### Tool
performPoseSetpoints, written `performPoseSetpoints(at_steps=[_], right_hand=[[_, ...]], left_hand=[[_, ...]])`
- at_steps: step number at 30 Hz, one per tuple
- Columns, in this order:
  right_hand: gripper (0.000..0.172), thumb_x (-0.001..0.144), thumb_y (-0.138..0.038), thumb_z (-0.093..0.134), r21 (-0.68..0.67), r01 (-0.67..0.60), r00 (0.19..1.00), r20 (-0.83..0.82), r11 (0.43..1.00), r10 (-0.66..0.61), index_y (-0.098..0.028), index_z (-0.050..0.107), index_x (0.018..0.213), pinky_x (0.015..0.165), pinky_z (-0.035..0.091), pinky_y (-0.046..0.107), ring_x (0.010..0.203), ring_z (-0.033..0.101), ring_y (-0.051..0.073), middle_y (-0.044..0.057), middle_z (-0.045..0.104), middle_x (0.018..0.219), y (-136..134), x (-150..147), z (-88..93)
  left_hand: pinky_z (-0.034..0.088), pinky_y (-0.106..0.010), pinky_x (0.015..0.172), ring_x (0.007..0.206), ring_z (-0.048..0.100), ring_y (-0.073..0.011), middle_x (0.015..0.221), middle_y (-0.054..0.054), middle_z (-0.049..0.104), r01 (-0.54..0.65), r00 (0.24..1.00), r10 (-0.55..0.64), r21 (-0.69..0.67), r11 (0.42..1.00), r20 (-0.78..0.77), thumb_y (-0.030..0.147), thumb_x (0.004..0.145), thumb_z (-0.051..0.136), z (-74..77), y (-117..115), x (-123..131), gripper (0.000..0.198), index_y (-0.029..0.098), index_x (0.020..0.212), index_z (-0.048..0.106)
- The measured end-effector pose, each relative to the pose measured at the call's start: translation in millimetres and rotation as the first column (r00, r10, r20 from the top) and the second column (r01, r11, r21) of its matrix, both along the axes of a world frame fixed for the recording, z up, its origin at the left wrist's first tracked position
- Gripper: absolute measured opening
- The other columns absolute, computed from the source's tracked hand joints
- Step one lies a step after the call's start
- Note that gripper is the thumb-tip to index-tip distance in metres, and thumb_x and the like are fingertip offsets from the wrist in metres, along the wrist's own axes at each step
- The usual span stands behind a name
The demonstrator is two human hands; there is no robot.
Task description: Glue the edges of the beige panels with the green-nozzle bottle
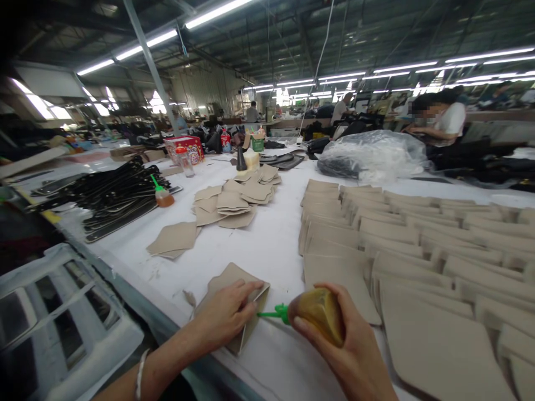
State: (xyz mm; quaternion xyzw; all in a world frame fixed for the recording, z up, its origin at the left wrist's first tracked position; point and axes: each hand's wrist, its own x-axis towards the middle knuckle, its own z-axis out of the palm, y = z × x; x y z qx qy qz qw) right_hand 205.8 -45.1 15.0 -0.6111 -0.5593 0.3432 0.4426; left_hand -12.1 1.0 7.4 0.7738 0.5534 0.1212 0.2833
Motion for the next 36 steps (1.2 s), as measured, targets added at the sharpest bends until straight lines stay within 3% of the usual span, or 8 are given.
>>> performPoseSetpoints(at_steps=[5,10,15,21,25,27,32,36], right_hand=[[0.051,0.071,-0.053,0.068,-0.071,-0.092,0.991,-0.107,0.993,0.084,-0.025,0.05,0.11,0.072,0.044,0.029,0.078,0.061,0.022,-0.003,0.063,0.087,-6.5,-1.7,-2.8],[0.052,0.073,-0.056,0.067,-0.096,-0.029,0.997,-0.075,0.995,0.021,-0.026,0.048,0.112,0.072,0.042,0.03,0.075,0.06,0.022,-0.004,0.062,0.083,-10.2,-4.9,-1.3],[0.051,0.071,-0.053,0.067,-0.109,-0.071,0.986,-0.156,0.991,0.054,-0.025,0.049,0.111,0.072,0.044,0.029,0.079,0.06,0.023,-0.003,0.064,0.087,-10.8,-5.8,-1.8],[0.052,0.076,-0.053,0.068,-0.082,-0.093,0.995,-0.031,0.992,0.091,-0.025,0.045,0.113,0.073,0.042,0.028,0.078,0.058,0.02,-0.004,0.061,0.088,-9.2,1.1,-3.4],[0.052,0.077,-0.051,0.068,-0.095,-0.226,0.971,-0.103,0.97,0.216,-0.026,0.044,0.116,0.079,0.043,0.026,0.088,0.058,0.02,-0.003,0.06,0.101,-8.3,8.2,-10.6],[0.052,0.078,-0.051,0.069,-0.063,-0.255,0.966,-0.061,0.965,0.251,-0.026,0.045,0.117,0.078,0.044,0.027,0.088,0.059,0.02,-0.002,0.059,0.101,-4.0,14.7,-15.1],[0.05,0.081,-0.05,0.068,0.067,-0.208,0.974,0.103,0.976,0.2,-0.027,0.044,0.119,0.081,0.046,0.029,0.092,0.059,0.021,0.001,0.057,0.107,4.8,25.8,-19.4],[0.048,0.082,-0.047,0.068,0.089,-0.314,0.946,0.115,0.945,0.303,-0.029,0.044,0.12,0.082,0.048,0.028,0.098,0.06,0.021,0.001,0.057,0.113,0.0,23.4,-17.8]], left_hand=[[0.045,-0.034,0.089,0.094,0.06,-0.0231,0.106,-0.007,0.062,-0.006,1.0,0.006,0.013,1.0,-0.005,0.024,0.085,0.04,-0.2,-0.4,-0.6,0.049,0.024,0.133,0.052],[0.045,-0.034,0.085,0.09,0.06,-0.0228,0.103,-0.007,0.061,-0.017,1.0,0.017,0.013,1.0,-0.013,0.025,0.085,0.04,0.9,-2.5,1.1,0.049,0.023,0.132,0.053],[0.045,-0.033,0.084,0.088,0.059,-0.0219,0.103,-0.007,0.061,-0.021,1.0,0.021,0.027,0.999,0.001,0.025,0.086,0.041,-2.4,-3.1,1.0,0.048,0.021,0.132,0.053],[0.044,-0.03,0.081,0.084,0.058,-0.0198,0.102,-0.006,0.061,-0.025,0.999,0.024,0.032,0.999,0.021,0.024,0.086,0.041,-4.9,-2.9,0.6,0.046,0.021,0.13,0.055],[0.043,-0.03,0.08,0.086,0.058,-0.0205,0.1,-0.006,0.06,-0.026,1.0,0.026,0.029,0.999,-0.006,0.025,0.086,0.042,-5.2,-2.5,0.5,0.047,0.02,0.132,0.052],[0.043,-0.03,0.079,0.086,0.058,-0.0207,0.099,-0.006,0.06,-0.025,0.999,0.026,0.034,0.999,-0.021,0.025,0.087,0.042,-6.0,-2.3,0.5,0.047,0.021,0.133,0.051],[0.042,-0.029,0.077,0.085,0.058,-0.0201,0.102,-0.006,0.06,-0.032,0.999,0.032,0.027,0.999,-0.02,0.026,0.088,0.042,-6.6,-2.8,1.5,0.046,0.021,0.133,0.052],[0.041,-0.028,0.075,0.085,0.058,-0.0198,0.102,-0.006,0.06,-0.037,0.999,0.037,0.02,0.999,-0.012,0.024,0.087,0.042,-4.9,-2.8,1.7,0.046,0.021,0.132,0.052]])
